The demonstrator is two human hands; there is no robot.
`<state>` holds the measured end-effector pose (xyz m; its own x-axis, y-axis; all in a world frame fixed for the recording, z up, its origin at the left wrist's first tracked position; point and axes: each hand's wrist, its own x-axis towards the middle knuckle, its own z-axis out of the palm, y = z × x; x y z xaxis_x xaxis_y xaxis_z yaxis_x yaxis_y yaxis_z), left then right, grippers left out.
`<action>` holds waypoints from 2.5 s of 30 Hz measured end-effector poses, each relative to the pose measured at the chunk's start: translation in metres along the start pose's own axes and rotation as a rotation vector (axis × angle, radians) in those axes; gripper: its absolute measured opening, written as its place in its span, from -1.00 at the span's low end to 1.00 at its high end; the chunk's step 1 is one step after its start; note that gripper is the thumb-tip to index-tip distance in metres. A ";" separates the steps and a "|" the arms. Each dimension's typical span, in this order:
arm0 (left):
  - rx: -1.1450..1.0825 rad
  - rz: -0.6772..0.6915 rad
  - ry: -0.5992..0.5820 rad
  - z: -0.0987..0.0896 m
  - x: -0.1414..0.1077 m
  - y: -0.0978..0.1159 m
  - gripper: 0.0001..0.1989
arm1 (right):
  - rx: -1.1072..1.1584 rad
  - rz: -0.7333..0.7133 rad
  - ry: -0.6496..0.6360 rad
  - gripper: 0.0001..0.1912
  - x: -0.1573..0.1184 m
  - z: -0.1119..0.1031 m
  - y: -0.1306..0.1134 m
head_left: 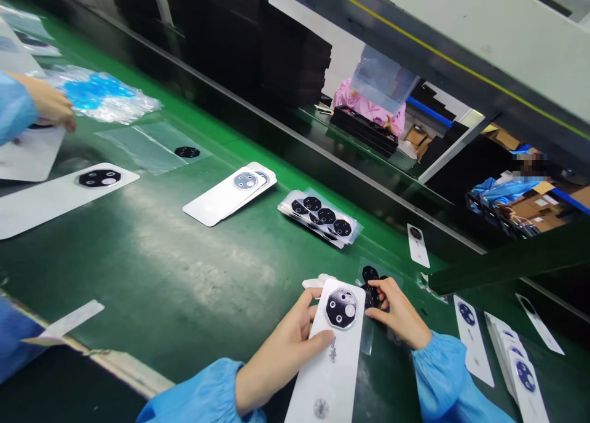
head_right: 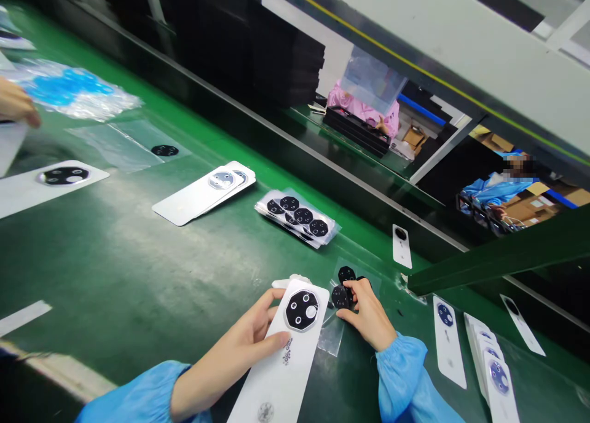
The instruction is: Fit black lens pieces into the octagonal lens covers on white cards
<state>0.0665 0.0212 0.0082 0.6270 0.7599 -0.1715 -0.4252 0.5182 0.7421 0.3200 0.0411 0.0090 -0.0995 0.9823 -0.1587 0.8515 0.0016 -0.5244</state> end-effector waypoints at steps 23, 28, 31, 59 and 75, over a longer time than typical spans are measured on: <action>0.002 0.014 0.003 0.003 -0.004 0.006 -0.48 | 0.030 -0.043 -0.005 -0.56 -0.002 -0.002 -0.001; -0.015 0.026 -0.012 0.000 -0.002 0.003 -0.51 | 0.060 -0.039 0.001 -0.58 -0.002 -0.002 0.000; -0.010 0.010 -0.008 -0.001 -0.001 0.003 -0.51 | 0.080 -0.039 0.000 -0.60 -0.002 -0.003 0.000; -0.006 -0.017 0.039 0.006 -0.005 0.011 -0.48 | 0.143 -0.031 0.069 -0.58 -0.002 0.000 0.005; -0.001 -0.039 0.047 0.006 -0.005 0.012 -0.51 | 0.170 -0.011 0.081 -0.57 -0.001 0.002 0.006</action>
<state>0.0624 0.0213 0.0225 0.6121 0.7564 -0.2305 -0.4012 0.5482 0.7338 0.3243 0.0397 0.0049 -0.0605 0.9943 -0.0876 0.7508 -0.0125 -0.6604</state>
